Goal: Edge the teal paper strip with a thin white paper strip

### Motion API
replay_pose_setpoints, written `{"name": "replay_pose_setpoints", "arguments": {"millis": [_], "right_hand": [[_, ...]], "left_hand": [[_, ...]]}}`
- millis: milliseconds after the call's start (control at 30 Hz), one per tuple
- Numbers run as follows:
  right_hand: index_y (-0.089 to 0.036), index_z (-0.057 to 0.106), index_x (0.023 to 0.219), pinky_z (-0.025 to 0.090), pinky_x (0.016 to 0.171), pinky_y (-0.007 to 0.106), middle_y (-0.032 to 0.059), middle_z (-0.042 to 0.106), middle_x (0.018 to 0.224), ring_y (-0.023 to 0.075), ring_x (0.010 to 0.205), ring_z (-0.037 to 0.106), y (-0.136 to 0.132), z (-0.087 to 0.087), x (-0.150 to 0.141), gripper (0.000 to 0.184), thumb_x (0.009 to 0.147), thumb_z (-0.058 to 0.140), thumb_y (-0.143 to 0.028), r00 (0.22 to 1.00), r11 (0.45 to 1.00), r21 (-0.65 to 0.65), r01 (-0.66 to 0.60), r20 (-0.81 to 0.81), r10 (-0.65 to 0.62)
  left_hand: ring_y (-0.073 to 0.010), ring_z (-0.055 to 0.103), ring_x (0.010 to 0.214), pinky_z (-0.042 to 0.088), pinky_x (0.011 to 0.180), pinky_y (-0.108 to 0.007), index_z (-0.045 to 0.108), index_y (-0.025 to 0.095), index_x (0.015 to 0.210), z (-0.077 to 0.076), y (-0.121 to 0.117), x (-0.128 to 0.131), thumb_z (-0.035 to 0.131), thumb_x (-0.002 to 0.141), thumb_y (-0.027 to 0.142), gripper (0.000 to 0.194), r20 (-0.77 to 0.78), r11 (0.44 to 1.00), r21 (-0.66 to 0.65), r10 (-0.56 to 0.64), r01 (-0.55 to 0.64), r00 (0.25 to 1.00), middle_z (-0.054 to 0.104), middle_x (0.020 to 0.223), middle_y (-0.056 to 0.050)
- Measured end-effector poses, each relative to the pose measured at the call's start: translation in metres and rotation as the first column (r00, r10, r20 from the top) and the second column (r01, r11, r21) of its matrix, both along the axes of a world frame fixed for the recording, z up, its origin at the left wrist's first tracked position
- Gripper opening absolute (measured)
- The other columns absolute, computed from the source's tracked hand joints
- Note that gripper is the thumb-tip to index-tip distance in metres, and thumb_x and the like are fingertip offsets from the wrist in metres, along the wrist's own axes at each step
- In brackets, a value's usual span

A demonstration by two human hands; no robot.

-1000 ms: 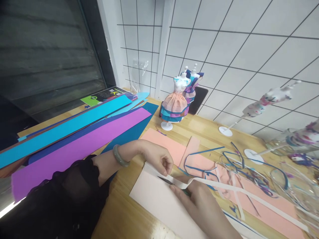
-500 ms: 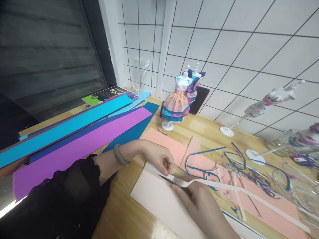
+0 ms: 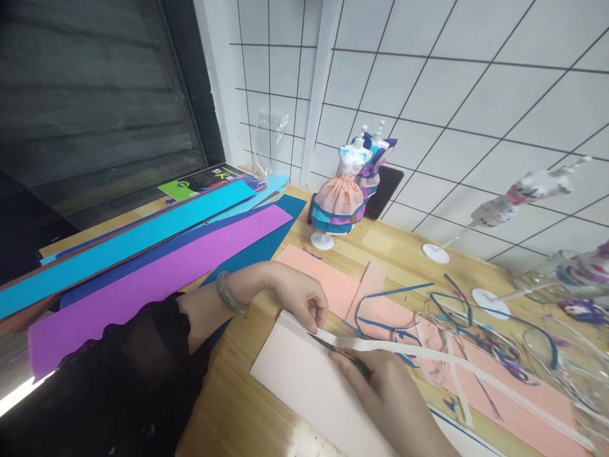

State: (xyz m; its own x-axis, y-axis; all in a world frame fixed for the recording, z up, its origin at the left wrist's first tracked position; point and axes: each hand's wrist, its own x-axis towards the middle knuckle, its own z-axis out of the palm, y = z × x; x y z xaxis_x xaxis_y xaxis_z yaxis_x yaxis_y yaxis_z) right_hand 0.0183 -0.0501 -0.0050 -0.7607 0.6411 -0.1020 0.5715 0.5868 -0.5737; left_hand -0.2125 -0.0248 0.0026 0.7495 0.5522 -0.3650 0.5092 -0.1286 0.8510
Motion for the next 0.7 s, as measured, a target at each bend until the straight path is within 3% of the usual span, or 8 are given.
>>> {"name": "replay_pose_setpoints", "arguments": {"millis": [133, 267, 433, 700], "right_hand": [[-0.023, 0.07, 0.084, 0.052, 0.058, 0.025, 0.0017, 0.072, 0.078, 0.0208, 0.07, 0.066, -0.001, 0.002, -0.001, 0.033, 0.085, 0.043, -0.043, 0.999, 1.0, 0.019, 0.01, -0.049, -0.009], [-0.023, 0.069, 0.07, 0.05, 0.052, 0.025, -0.0008, 0.067, 0.058, 0.0201, 0.062, 0.064, -0.002, 0.005, -0.002, 0.034, 0.084, 0.045, -0.042, 0.999, 0.999, 0.044, -0.003, -0.041, 0.005], [-0.022, 0.066, 0.063, 0.048, 0.05, 0.023, -0.0007, 0.064, 0.053, 0.0192, 0.059, 0.063, -0.002, 0.004, -0.005, 0.038, 0.085, 0.044, -0.043, 0.999, 0.999, 0.032, -0.017, -0.051, 0.019], [-0.021, 0.068, 0.083, 0.05, 0.065, 0.029, 0.0053, 0.07, 0.081, 0.0229, 0.077, 0.064, -0.004, 0.0, -0.011, 0.038, 0.084, 0.042, -0.048, 0.997, 0.993, -0.097, 0.062, -0.031, -0.065]], "left_hand": [[-0.0118, 0.055, 0.065, 0.04, 0.056, -0.022, 0.063, 0.016, 0.076, 0.001, 0.001, -0.006, 0.062, 0.067, 0.03, 0.017, -0.062, 1.0, -0.023, -0.005, 0.004, 0.998, 0.061, 0.067, 0.003], [-0.0121, 0.055, 0.065, 0.039, 0.056, -0.022, 0.062, 0.015, 0.073, 0.001, 0.002, -0.007, 0.061, 0.066, 0.025, 0.012, -0.005, 1.0, 0.003, -0.001, 0.001, 1.0, 0.061, 0.066, 0.003], [-0.0117, 0.054, 0.064, 0.039, 0.055, -0.022, 0.061, 0.015, 0.075, -0.001, 0.002, -0.007, 0.059, 0.067, 0.024, 0.012, 0.001, 1.0, 0.017, -0.012, 0.012, 1.0, 0.061, 0.067, 0.004], [-0.0114, 0.054, 0.066, 0.04, 0.058, -0.022, 0.06, 0.017, 0.074, -0.001, 0.001, -0.007, 0.06, 0.065, 0.023, 0.011, 0.003, 1.0, -0.012, 0.012, -0.012, 1.0, 0.06, 0.068, 0.005]]}}
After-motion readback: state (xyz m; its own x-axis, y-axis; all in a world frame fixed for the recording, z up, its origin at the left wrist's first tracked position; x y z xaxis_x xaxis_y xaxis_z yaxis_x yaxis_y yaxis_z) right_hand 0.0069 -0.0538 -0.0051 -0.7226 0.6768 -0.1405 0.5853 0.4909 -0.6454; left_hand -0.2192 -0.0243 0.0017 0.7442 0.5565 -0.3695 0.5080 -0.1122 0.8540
